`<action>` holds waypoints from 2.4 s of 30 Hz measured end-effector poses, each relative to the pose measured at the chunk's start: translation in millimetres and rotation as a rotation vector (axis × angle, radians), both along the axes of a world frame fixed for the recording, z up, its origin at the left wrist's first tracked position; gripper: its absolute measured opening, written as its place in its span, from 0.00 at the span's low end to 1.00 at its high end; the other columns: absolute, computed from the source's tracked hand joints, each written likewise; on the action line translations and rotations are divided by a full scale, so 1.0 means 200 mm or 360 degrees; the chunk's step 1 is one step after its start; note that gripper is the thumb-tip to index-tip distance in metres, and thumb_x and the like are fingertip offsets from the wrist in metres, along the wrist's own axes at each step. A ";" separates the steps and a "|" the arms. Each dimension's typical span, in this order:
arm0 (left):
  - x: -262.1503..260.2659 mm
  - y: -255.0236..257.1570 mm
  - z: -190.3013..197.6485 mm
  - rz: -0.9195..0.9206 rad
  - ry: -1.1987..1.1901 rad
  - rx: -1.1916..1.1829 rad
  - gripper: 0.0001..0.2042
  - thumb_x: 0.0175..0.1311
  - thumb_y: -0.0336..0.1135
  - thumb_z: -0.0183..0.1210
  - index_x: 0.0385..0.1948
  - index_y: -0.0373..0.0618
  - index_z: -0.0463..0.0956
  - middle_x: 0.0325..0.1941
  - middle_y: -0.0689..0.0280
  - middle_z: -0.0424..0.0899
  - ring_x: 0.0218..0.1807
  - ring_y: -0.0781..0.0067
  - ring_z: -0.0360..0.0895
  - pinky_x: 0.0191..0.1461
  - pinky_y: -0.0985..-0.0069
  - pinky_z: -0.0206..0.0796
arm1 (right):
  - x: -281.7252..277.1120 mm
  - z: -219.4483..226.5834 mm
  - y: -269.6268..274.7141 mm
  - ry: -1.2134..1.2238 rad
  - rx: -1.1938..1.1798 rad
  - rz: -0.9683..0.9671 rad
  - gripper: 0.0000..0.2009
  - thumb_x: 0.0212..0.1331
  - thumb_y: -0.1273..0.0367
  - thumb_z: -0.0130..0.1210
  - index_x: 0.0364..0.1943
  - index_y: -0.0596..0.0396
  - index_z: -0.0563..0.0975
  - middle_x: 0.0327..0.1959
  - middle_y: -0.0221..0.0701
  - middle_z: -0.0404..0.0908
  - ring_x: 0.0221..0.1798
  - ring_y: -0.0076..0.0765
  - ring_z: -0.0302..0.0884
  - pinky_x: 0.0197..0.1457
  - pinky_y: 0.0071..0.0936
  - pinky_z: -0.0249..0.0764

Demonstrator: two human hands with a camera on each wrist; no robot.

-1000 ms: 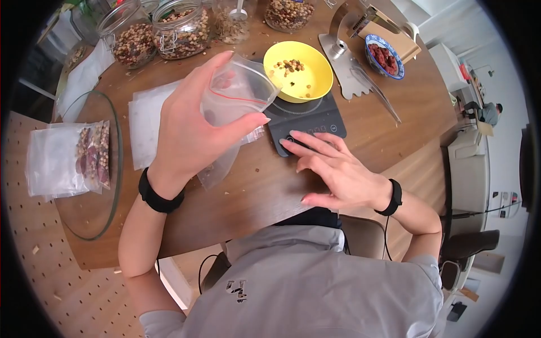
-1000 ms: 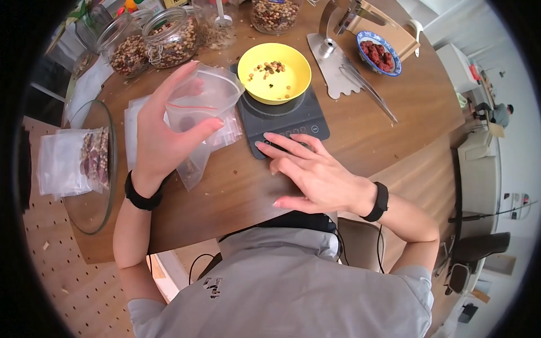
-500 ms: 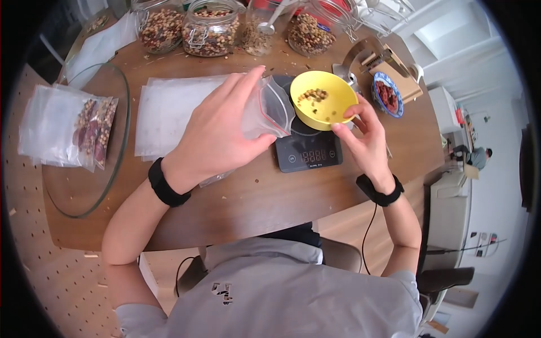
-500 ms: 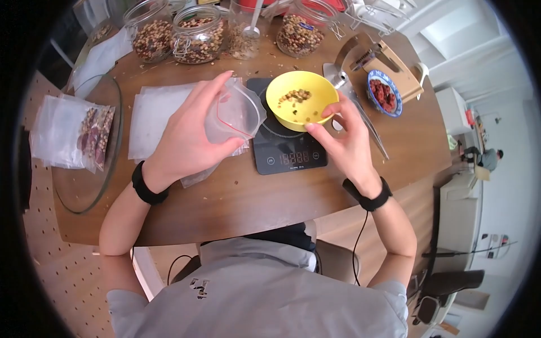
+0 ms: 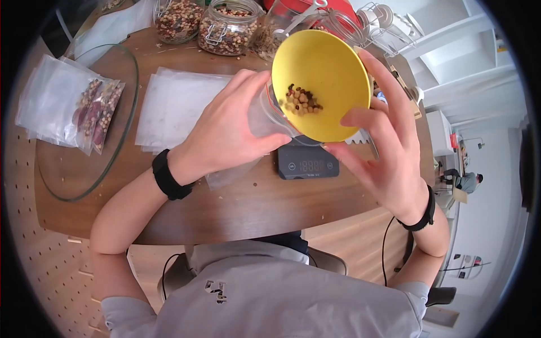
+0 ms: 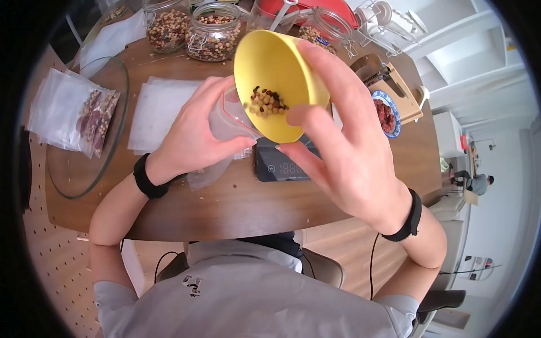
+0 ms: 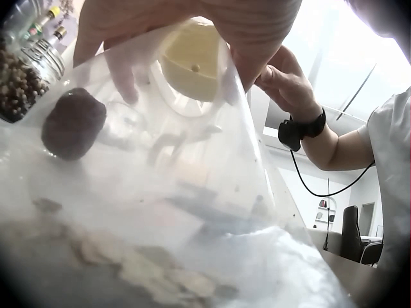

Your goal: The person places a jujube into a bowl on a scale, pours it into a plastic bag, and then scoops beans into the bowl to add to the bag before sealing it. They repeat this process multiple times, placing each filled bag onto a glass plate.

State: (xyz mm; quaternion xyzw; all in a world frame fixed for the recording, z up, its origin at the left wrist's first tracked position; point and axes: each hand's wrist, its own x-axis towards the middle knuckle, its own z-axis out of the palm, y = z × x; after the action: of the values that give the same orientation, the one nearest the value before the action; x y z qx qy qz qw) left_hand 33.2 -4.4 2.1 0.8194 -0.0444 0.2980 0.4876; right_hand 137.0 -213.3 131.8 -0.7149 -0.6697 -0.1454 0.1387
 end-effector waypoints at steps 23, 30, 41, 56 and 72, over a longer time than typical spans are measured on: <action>0.00 0.02 0.00 0.0012 -0.0028 0.0018 0.42 0.47 0.32 0.76 0.68 0.37 0.67 0.57 0.57 0.76 0.57 0.60 0.76 0.63 0.66 0.69 | 0.21 -0.29 -0.20 0.1349 0.0612 -0.0472 0.16 0.52 0.78 0.72 0.42 0.55 0.78 0.77 0.46 0.60 0.74 0.46 0.68 0.70 0.46 0.75; 0.00 0.03 0.01 0.0020 0.0000 0.0013 0.42 0.47 0.32 0.76 0.68 0.37 0.67 0.57 0.56 0.76 0.58 0.60 0.77 0.63 0.67 0.69 | 0.23 -0.65 -0.26 0.1780 0.0576 -0.0656 0.13 0.56 0.77 0.71 0.42 0.55 0.78 0.76 0.44 0.63 0.72 0.40 0.70 0.72 0.42 0.71; -0.02 -0.02 0.03 -0.0015 0.0042 0.0145 0.43 0.45 0.32 0.77 0.68 0.38 0.67 0.61 0.54 0.75 0.61 0.54 0.76 0.65 0.64 0.69 | 0.40 -0.28 0.13 0.1372 0.0507 -0.0552 0.25 0.62 0.65 0.70 0.60 0.58 0.74 0.36 0.27 0.83 0.40 0.17 0.79 0.39 0.15 0.71; -0.03 -0.02 0.03 -0.0032 0.0016 0.0119 0.42 0.46 0.30 0.77 0.67 0.36 0.67 0.61 0.54 0.75 0.59 0.55 0.78 0.63 0.66 0.71 | 0.74 0.13 0.64 0.0716 0.0273 -0.0614 0.15 0.73 0.61 0.58 0.34 0.59 0.82 0.23 0.24 0.79 0.27 0.16 0.75 0.30 0.20 0.70; -0.02 -0.03 0.03 -0.0030 0.0011 0.0132 0.41 0.46 0.31 0.77 0.67 0.36 0.68 0.60 0.54 0.76 0.59 0.55 0.78 0.63 0.66 0.71 | 0.85 0.17 0.75 0.0623 -0.0613 -0.0506 0.17 0.69 0.58 0.60 0.34 0.60 0.85 0.20 0.25 0.77 0.23 0.22 0.73 0.26 0.26 0.68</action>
State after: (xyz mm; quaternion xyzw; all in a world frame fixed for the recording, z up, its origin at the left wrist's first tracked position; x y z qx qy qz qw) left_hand 28.2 -10.4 7.7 0.8395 -0.0626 0.2886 0.4562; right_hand 306.3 -62.4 166.7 -0.8383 -0.5252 0.1046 0.1026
